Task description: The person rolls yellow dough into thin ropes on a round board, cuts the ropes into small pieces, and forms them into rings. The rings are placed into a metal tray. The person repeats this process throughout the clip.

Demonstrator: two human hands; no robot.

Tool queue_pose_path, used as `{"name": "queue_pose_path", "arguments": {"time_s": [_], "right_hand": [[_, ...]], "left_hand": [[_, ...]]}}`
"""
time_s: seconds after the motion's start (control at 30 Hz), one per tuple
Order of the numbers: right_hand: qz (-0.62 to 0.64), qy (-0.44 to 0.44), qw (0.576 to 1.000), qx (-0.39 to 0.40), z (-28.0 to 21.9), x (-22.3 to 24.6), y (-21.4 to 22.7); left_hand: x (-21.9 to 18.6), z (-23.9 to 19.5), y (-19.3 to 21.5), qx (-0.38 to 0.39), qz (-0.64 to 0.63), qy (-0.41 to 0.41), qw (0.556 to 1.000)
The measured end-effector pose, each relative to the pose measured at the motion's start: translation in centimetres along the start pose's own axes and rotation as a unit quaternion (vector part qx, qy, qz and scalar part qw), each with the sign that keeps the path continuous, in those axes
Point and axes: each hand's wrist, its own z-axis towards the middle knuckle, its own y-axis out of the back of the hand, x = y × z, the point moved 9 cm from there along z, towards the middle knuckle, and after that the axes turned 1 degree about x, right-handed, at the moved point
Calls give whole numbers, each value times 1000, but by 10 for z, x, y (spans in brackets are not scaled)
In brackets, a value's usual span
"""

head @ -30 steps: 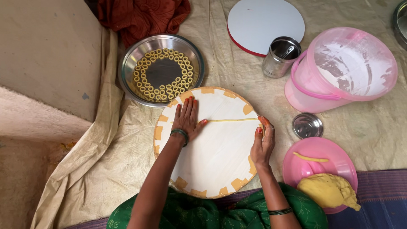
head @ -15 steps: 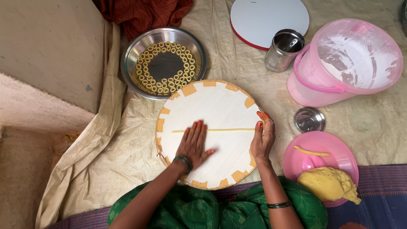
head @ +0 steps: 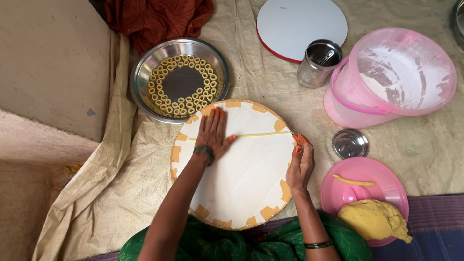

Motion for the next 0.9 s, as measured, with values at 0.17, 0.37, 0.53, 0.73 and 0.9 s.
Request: {"name": "queue_pose_path", "arguments": {"time_s": [0.17, 0.37, 0.53, 0.73, 0.9], "right_hand": [[45, -2, 999, 6, 1, 5, -4], [19, 35, 999, -7, -5, 17, 1], [16, 19, 1000, -5, -3, 10, 2], [36, -5, 999, -3, -3, -1, -1], [36, -15, 999, -5, -1, -3, 2]], "left_hand": [[-24, -66, -17, 35, 23, -61, 997], [-46, -107, -28, 53, 40, -84, 994], [-54, -72, -24, 54, -8, -45, 997], [-18, 5, -2, 2, -13, 43, 999], [-23, 2, -3, 6, 9, 14, 1000]]}}
